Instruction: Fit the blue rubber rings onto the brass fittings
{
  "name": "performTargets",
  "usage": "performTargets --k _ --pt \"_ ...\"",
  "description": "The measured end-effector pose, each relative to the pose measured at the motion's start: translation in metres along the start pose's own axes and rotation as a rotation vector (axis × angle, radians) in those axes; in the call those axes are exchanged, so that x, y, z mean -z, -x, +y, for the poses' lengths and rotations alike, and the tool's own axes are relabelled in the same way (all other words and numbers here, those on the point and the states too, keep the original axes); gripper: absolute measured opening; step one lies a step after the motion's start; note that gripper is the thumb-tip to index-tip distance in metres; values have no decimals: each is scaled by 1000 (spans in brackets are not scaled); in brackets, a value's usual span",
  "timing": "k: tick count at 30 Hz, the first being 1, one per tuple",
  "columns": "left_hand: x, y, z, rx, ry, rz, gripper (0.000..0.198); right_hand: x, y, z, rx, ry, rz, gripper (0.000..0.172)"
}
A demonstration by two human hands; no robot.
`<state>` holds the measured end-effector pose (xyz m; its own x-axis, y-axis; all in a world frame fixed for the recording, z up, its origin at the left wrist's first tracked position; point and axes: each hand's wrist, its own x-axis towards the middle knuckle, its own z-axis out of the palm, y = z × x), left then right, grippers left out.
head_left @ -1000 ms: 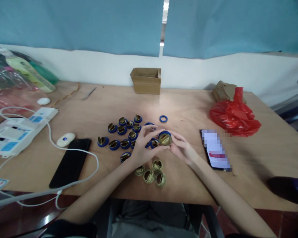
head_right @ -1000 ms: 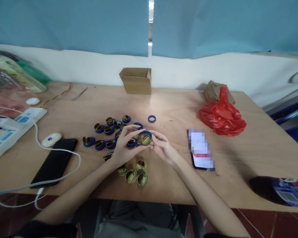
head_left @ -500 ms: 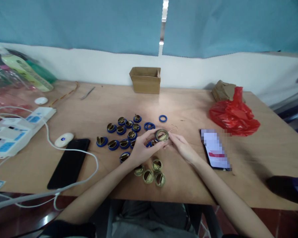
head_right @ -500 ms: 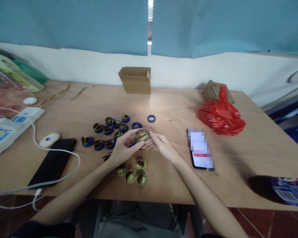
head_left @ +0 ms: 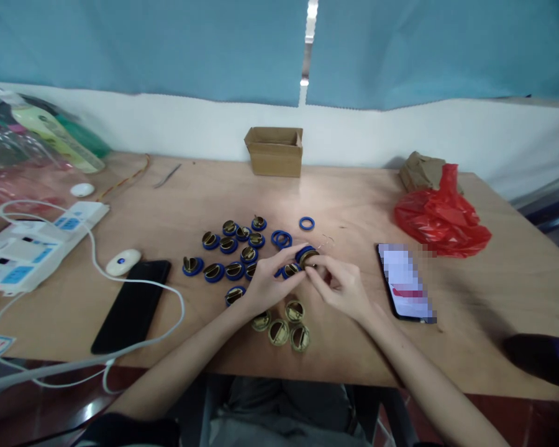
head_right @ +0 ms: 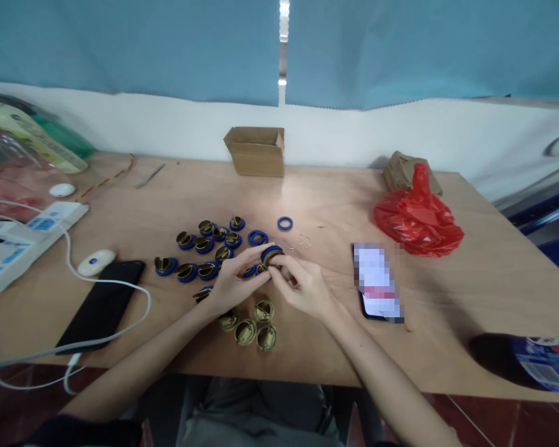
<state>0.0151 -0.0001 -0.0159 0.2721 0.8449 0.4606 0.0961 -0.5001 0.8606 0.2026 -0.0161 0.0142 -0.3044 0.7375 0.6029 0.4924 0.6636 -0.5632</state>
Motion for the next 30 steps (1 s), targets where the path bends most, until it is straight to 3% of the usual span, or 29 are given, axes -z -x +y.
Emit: performTargets --k 8,17,30 --pt "-1 0 2 42 134 -9 46 -5 5 -1 45 47 -31 7" --pt "3 -3 7 94 347 -79 46 -12 6 -13 68 44 94 11" --pt "8 -4 12 170 401 -125 33 -12 10 -17 -5 -19 82 13"
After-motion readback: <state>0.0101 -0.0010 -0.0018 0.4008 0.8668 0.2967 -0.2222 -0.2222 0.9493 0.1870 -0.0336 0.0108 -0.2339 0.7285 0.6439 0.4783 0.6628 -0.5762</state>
